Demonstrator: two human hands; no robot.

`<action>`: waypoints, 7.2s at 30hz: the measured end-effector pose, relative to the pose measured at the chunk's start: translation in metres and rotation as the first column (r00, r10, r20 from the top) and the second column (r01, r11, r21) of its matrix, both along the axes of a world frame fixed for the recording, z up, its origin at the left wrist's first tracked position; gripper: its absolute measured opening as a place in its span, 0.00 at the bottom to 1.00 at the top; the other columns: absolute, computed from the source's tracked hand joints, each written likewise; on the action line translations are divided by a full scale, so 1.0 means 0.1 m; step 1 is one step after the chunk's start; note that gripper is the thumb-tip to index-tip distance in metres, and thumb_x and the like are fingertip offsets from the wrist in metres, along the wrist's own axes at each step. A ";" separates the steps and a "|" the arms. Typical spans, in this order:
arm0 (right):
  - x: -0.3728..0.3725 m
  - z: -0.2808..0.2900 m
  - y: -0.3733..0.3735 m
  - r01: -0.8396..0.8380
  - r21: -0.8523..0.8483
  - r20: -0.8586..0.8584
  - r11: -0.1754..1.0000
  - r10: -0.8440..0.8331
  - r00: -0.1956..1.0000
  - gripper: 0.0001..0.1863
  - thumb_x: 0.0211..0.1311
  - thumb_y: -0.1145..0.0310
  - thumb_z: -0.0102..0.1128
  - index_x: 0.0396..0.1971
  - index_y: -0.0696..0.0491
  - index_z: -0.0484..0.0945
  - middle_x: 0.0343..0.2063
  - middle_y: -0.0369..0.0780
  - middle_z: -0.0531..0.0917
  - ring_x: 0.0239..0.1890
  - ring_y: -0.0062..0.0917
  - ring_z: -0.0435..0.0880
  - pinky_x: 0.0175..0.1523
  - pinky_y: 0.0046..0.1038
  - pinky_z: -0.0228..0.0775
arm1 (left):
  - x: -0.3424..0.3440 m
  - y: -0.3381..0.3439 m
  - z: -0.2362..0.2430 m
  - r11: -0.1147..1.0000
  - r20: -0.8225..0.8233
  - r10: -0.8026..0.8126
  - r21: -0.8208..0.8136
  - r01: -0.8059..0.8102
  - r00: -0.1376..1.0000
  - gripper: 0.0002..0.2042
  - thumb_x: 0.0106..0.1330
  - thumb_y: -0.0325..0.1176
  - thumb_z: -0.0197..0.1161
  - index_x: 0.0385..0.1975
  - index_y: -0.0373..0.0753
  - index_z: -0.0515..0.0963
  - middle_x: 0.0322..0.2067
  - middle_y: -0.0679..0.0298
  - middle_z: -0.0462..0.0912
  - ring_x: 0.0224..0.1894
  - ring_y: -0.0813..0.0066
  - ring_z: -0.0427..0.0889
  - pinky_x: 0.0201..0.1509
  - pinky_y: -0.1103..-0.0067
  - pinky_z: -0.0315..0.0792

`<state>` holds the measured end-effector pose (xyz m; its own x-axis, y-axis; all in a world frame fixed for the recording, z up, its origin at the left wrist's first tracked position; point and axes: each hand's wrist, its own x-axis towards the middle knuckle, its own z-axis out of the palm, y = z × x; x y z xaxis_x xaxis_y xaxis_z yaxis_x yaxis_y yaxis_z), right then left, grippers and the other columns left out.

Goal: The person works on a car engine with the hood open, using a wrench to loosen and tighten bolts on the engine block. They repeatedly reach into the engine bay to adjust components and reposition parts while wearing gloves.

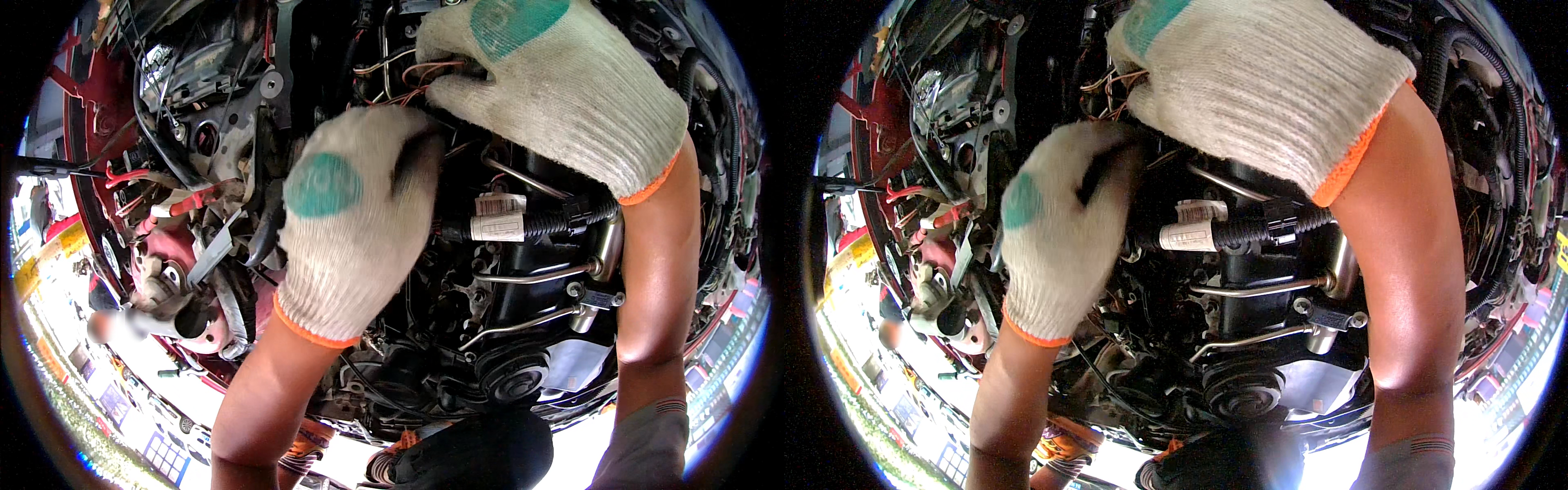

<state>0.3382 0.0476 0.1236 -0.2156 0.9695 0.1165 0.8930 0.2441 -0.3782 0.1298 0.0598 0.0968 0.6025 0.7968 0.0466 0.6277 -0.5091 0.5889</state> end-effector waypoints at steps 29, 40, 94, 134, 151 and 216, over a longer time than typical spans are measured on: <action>-0.13 0.10 -0.02 0.055 -0.124 0.063 0.991 -0.047 0.997 0.10 0.66 0.57 0.64 0.40 0.46 0.82 0.33 0.34 0.87 0.42 0.28 0.85 0.60 0.29 0.77 | -0.16 -0.08 -0.17 0.995 0.182 -0.039 0.097 0.022 0.983 0.13 0.55 0.21 0.68 0.41 0.33 0.81 0.41 0.50 0.82 0.44 0.50 0.83 0.50 0.66 0.76; -0.31 0.31 0.05 0.168 -0.155 0.123 0.973 -0.150 0.981 0.07 0.67 0.65 0.61 0.37 0.52 0.80 0.28 0.40 0.83 0.37 0.35 0.85 0.45 0.34 0.80 | -0.15 -0.08 -0.20 0.995 0.185 -0.026 0.099 0.008 0.982 0.13 0.55 0.25 0.70 0.41 0.34 0.81 0.40 0.51 0.81 0.43 0.50 0.81 0.49 0.65 0.75; 0.23 -0.55 -0.44 -0.217 -0.017 -0.905 0.976 -0.108 -0.412 0.34 0.70 0.60 0.61 0.71 0.58 0.62 0.67 0.49 0.70 0.69 0.36 0.72 0.73 0.36 0.67 | 0.53 0.74 0.41 0.808 -0.541 -0.529 -0.085 0.584 0.654 0.20 0.66 0.47 0.64 0.47 0.36 0.85 0.46 0.45 0.86 0.50 0.44 0.84 0.53 0.63 0.77; 0.15 -0.81 -0.37 -0.331 0.139 -0.706 0.933 -0.141 -0.694 0.45 0.64 0.50 0.69 0.73 0.57 0.58 0.67 0.49 0.68 0.69 0.36 0.70 0.72 0.37 0.67 | 0.22 0.50 0.29 0.984 -0.402 -0.168 -0.119 0.131 0.900 0.22 0.64 0.39 0.65 0.58 0.40 0.76 0.53 0.49 0.83 0.57 0.47 0.82 0.59 0.62 0.75; 0.33 -0.34 -0.26 0.045 -0.116 -0.978 0.992 -0.122 0.168 0.40 0.68 0.55 0.64 0.73 0.58 0.60 0.67 0.48 0.69 0.68 0.34 0.72 0.71 0.35 0.69 | 0.54 0.55 0.36 0.954 0.079 -0.215 -0.197 0.227 0.973 0.15 0.67 0.32 0.65 0.52 0.34 0.80 0.45 0.47 0.86 0.49 0.54 0.87 0.52 0.70 0.79; -0.29 0.26 0.13 0.076 0.110 0.073 0.991 -0.084 0.994 0.08 0.62 0.71 0.68 0.40 0.55 0.87 0.43 0.41 0.86 0.50 0.32 0.86 0.53 0.32 0.82 | -0.77 -0.61 -0.17 0.942 0.074 0.194 -0.291 -0.165 0.978 0.35 0.64 0.25 0.61 0.72 0.24 0.58 0.65 0.31 0.67 0.70 0.34 0.66 0.76 0.58 0.58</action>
<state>0.3092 0.0608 0.1501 -0.1499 0.9668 0.2067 0.9367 0.2058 -0.2832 0.0525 -0.0008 0.0798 0.4518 0.8806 -0.1431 0.6239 -0.1973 0.7562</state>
